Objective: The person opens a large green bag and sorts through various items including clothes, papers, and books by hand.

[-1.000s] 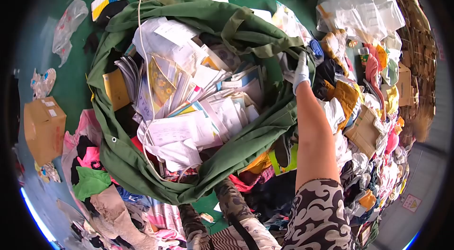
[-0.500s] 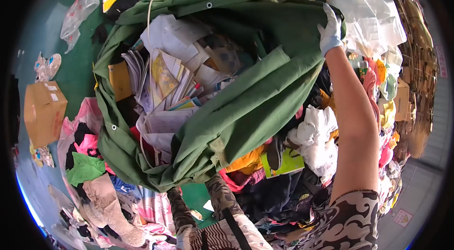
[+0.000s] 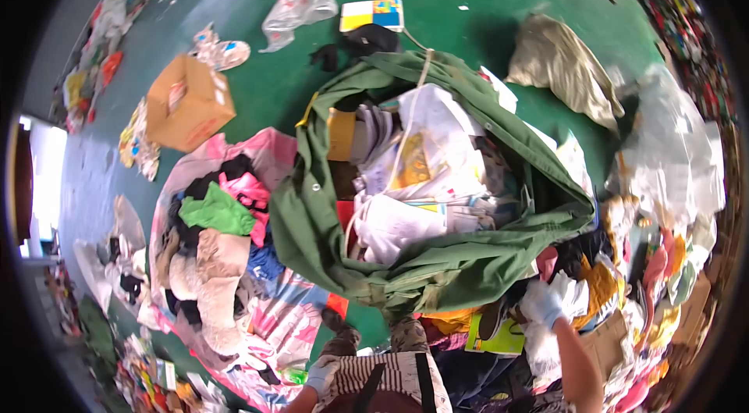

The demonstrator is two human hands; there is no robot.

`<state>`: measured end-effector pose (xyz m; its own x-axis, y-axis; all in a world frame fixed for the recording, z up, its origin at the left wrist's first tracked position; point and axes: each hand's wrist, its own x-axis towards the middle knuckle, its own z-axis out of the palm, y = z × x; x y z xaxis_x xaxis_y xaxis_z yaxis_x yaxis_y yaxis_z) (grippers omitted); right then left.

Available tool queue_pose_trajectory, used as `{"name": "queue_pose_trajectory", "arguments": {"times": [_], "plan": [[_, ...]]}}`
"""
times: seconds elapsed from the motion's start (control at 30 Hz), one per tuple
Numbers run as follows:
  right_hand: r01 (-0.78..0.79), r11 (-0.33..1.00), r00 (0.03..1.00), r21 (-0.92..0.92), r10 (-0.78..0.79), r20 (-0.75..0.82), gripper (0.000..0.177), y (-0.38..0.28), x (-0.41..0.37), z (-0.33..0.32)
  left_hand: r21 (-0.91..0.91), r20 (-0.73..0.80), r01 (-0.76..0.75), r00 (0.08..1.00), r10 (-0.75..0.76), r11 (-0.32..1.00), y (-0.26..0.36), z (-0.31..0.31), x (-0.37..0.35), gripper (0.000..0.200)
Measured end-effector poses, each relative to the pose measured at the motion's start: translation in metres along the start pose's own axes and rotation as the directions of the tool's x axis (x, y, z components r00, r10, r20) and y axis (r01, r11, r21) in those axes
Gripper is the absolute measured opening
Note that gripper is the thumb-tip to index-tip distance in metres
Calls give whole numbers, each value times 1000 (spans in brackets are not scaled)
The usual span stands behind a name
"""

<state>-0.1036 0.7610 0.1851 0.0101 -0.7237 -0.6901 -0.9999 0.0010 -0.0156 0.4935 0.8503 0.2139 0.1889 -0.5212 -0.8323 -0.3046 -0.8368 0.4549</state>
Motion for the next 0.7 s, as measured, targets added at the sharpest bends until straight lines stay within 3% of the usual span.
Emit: {"name": "queue_pose_trajectory", "arguments": {"times": [0.07,0.1,0.13,0.17,0.2,0.23,0.27,0.3,0.33,0.37,0.43,0.47,0.5,0.57,0.63,0.67,0.7], "plan": [[162,956,962,244,-208,176,31,-35,-40,86,163,19,-97,995,96,982,16,-23,-12,25],[28,738,932,674,-263,250,34,-71,-79,98,266,59,-173,985,163,948,17,-40,-11,25],[-195,343,893,919,-325,311,39,-138,-133,64,217,55,-125,992,116,968,9,-54,-11,25],[-171,664,863,728,-255,435,39,-178,-161,18,236,21,-227,973,228,945,-5,-66,-10,24],[-28,794,876,607,-273,397,39,-196,-180,20,92,29,-166,986,164,982,1,-79,-18,22],[90,747,914,658,-324,243,38,-201,-199,44,-24,39,-204,978,205,979,-11,-95,-25,21],[-113,694,930,711,-178,321,35,-216,-211,40,-122,13,-183,982,186,976,-11,-107,-34,18],[-193,526,954,828,-97,284,31,-224,-221,50,-234,-36,-165,986,161,958,-20,-118,-43,18],[-241,471,958,849,-23,285,29,-235,-226,49,-189,-55,-139,990,131,972,-27,-134,-56,20],[-111,551,990,827,-14,142,28,-247,-227,41,-203,-85,-139,989,124,969,-31,-149,-75,20],[-46,513,999,857,15,44,27,-274,-214,25,-477,-74,-74,996,44,876,-30,-164,-105,24],[-54,498,998,865,0,62,30,-300,-200,2,-511,-76,-162,987,144,844,-39,-171,-113,31],[-5,521,998,854,-50,37,30,-329,-184,-18,-568,-90,-201,979,182,798,-37,-175,-122,38],[264,229,944,937,-258,-203,36,-400,-151,-58,-742,-85,-208,972,218,638,-22,-182,-128,52],[203,104,875,974,-465,-133,43,-506,-146,-122,-808,-69,-217,958,277,548,0,-191,-112,65],[82,-38,816,996,-571,-89,44,-557,-148,-133,-749,-200,-346,931,305,565,10,-192,-102,68],[-65,-151,744,986,-667,-53,46,-603,-152,-138,-760,-279,-427,895,347,489,23,-196,-98,70]]}}
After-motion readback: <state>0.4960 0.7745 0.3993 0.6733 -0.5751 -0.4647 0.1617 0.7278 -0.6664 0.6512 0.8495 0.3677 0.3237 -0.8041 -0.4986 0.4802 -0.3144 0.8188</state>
